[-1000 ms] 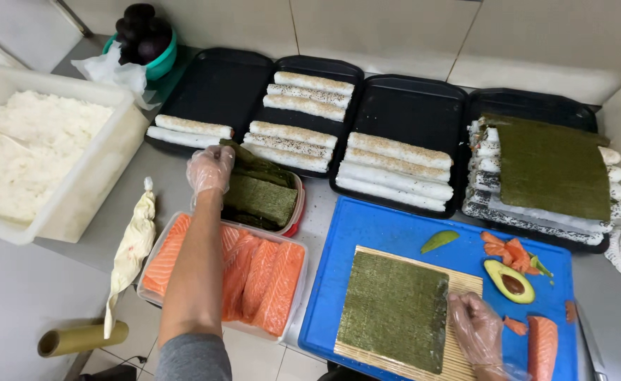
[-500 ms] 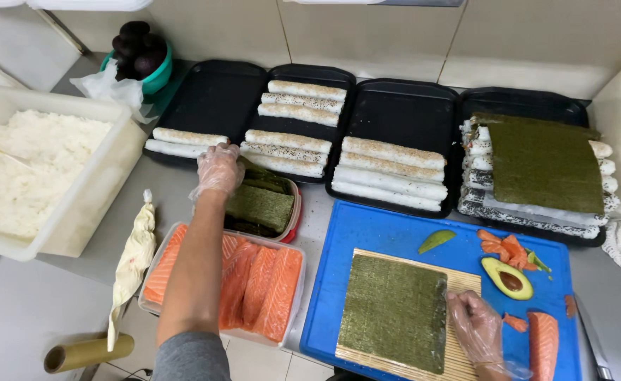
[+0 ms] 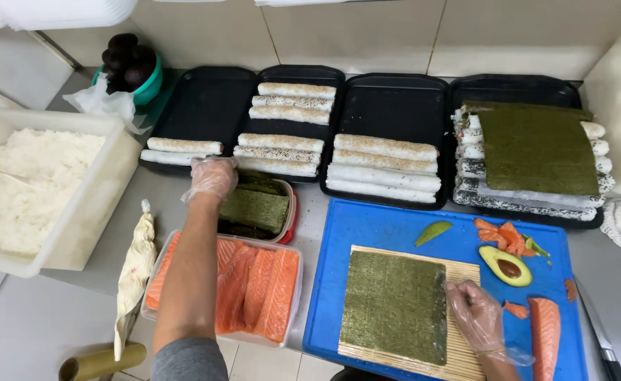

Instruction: The person prepares sushi by laying nori on a bamboo mat, adding rice, and slicing salmon fillets into strips with a knife.

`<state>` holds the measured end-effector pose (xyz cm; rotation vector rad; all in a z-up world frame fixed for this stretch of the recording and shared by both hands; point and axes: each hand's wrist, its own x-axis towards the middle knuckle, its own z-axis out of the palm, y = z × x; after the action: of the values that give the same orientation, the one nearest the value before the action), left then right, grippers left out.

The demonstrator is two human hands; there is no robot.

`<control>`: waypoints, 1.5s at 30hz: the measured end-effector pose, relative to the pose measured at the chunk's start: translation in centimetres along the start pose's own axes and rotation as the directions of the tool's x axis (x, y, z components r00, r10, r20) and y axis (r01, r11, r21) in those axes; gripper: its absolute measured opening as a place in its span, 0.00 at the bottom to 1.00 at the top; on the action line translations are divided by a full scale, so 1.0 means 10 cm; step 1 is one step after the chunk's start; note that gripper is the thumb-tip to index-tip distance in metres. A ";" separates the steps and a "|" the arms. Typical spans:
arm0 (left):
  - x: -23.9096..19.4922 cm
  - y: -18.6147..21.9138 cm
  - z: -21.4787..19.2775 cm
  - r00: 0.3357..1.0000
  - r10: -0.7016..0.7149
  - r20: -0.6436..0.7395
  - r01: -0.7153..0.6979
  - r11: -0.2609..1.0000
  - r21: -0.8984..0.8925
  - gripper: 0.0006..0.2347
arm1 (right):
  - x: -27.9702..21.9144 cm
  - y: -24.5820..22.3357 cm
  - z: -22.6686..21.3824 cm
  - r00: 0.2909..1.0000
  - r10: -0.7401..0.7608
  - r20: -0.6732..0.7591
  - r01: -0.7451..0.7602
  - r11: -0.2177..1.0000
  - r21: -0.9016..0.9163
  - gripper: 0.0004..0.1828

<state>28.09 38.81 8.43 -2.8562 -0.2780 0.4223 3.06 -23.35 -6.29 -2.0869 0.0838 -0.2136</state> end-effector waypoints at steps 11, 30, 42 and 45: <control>-1.30 0.47 -0.87 0.785 0.030 -0.619 -0.399 0.788 -0.468 0.10 | 0.02 -0.15 -0.03 1.000 -0.017 -0.006 0.017 0.998 0.053 0.24; -2.58 2.59 0.30 0.782 -0.130 -0.610 -0.461 0.539 -0.705 0.07 | -0.22 -0.64 -0.26 0.981 0.141 0.136 -0.132 0.989 -0.069 0.08; -2.26 3.07 0.67 0.775 0.004 -0.632 -0.325 0.860 -0.393 0.33 | -0.70 -0.37 -0.14 0.992 0.107 0.071 -0.104 0.994 -0.041 0.29; -2.58 2.95 0.77 0.906 0.040 -0.421 -0.299 0.764 -0.571 0.34 | -0.71 -0.53 -0.12 0.953 0.254 0.163 -0.275 0.954 0.119 0.38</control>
<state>5.91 6.59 0.25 -3.5472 -0.0778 -0.2883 -4.28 -20.63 -1.94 -1.9201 0.2517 0.0955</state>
